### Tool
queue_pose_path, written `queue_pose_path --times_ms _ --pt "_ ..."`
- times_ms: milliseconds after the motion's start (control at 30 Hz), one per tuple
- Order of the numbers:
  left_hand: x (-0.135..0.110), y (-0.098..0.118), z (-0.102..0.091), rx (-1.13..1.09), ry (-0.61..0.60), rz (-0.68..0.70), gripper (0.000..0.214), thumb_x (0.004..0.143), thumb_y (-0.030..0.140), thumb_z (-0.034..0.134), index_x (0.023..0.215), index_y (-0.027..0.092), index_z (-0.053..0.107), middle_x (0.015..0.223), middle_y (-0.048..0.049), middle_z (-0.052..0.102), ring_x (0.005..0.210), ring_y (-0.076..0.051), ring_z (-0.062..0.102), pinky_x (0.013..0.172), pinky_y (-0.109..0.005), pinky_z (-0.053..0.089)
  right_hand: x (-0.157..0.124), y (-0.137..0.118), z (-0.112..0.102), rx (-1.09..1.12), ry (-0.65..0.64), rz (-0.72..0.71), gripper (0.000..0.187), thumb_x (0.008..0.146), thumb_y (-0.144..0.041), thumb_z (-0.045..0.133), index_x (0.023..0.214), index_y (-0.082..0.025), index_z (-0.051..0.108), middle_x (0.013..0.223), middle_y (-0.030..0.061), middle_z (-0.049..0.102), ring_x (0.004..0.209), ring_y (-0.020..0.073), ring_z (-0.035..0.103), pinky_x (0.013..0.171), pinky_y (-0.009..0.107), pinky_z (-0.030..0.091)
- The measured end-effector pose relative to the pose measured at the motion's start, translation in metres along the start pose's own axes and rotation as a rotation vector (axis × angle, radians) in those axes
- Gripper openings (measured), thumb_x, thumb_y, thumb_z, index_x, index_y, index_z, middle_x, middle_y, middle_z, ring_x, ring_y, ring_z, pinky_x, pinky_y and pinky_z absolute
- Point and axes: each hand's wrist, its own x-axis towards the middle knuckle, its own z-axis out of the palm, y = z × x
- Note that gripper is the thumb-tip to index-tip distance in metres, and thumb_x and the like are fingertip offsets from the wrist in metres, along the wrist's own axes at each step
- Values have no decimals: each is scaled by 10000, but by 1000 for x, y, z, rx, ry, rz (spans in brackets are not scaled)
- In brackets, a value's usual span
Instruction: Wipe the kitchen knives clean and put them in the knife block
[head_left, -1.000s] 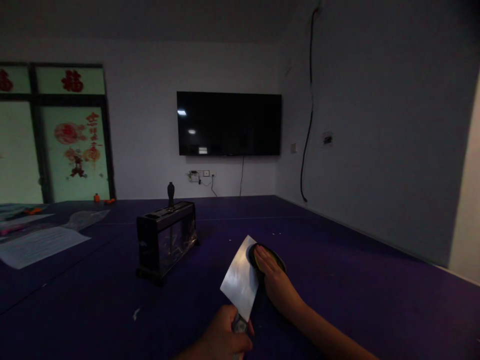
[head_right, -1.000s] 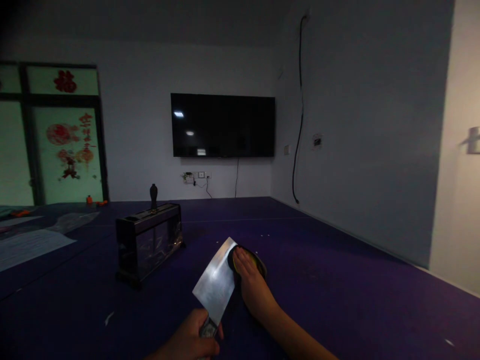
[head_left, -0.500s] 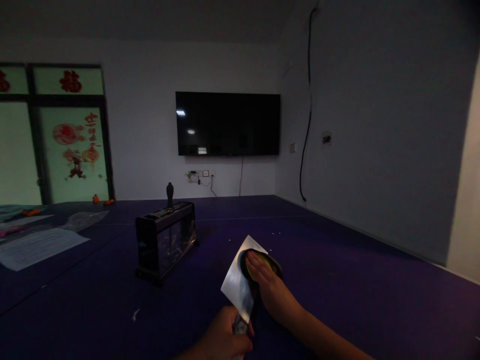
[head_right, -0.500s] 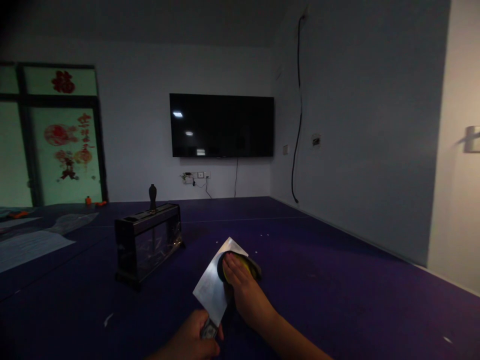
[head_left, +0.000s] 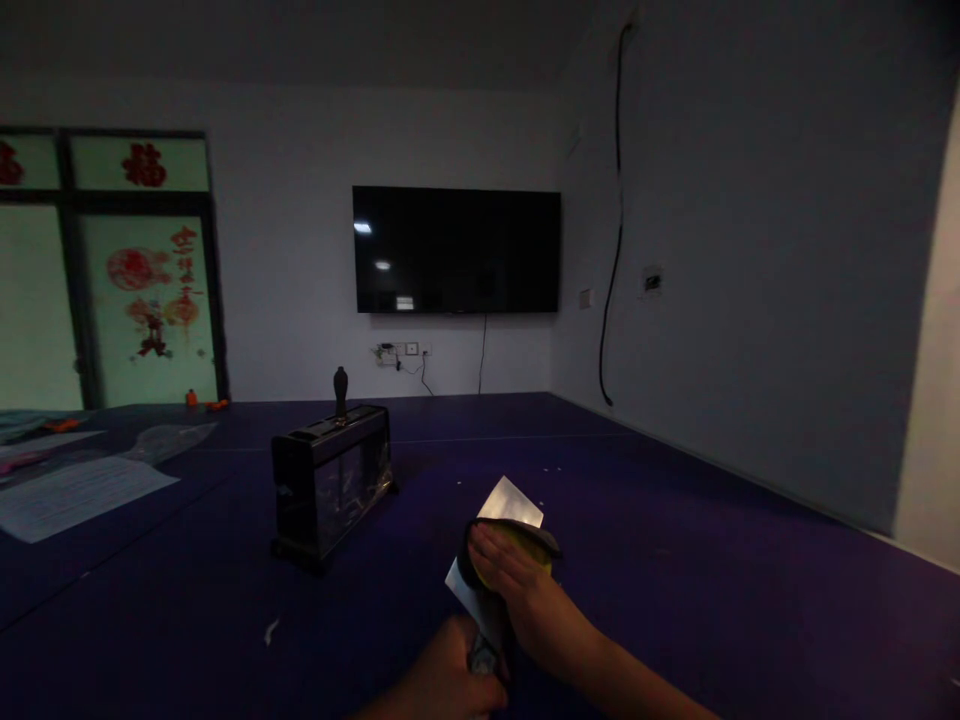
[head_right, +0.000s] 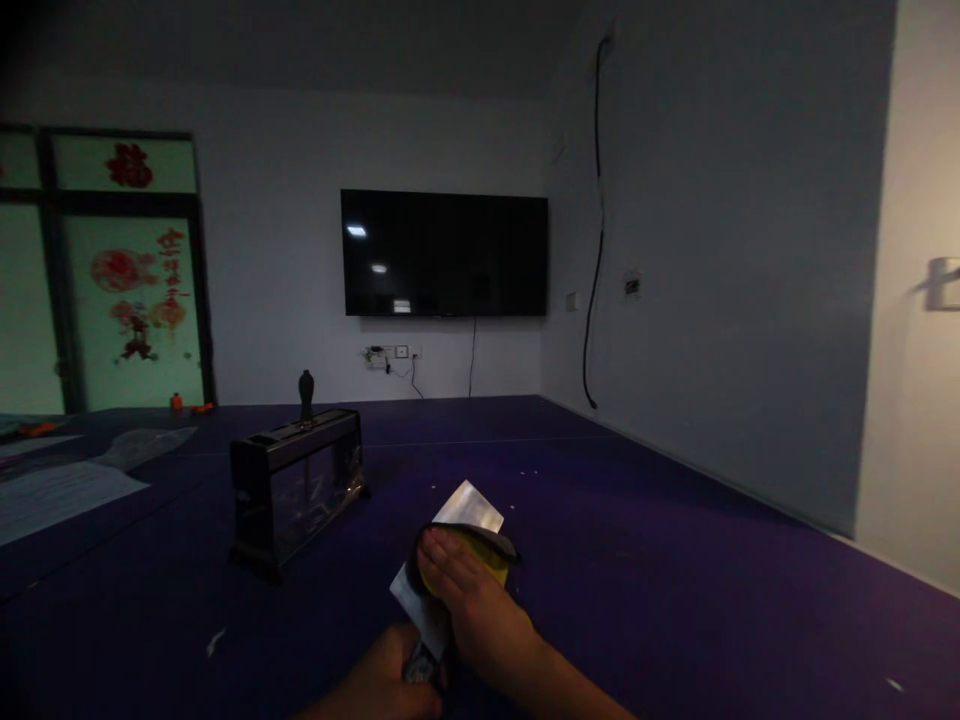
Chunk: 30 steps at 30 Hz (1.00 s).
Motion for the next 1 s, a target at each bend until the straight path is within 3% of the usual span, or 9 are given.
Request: queue_pose_path --times_ms 233,467,667,867,1000 --pt "1 -2 -1 -47 -23 -40 201 499 94 551 690 148 523 557 59 467 505 -74 401 500 -205 281 2 4 -6 39 34 -16 552 795 9 287 1316 -167 331 1366 58 318 1264 165 241 1034 379 270" --pt "2 -4 0 -34 -9 -56 180 507 114 565 681 148 537 524 68 442 467 -66 387 485 -204 277 -2 29 -6 64 118 190 562 783 5 274 1311 -172 343 1356 73 333 1251 184 275 1021 425 276" --pt "0 -2 -2 -17 -33 -41 181 500 102 574 672 142 542 517 69 439 468 -64 383 477 -203 265 -7 51 -2 81 220 265 621 713 23 271 1300 -156 367 1332 92 369 1231 199 315 1010 445 288" --pt "-1 1 -1 4 -10 -84 193 500 90 564 681 149 532 499 77 431 452 -63 379 462 -198 268 -9 45 3 47 218 232 614 721 20 261 1317 -111 325 1356 119 321 1253 203 270 1014 453 275" --pt "0 -2 -1 -5 4 -71 208 499 97 567 699 149 538 528 70 445 467 -65 388 478 -201 282 -6 30 3 55 158 194 625 732 32 257 1327 -154 310 1372 82 301 1266 194 238 1021 443 266"
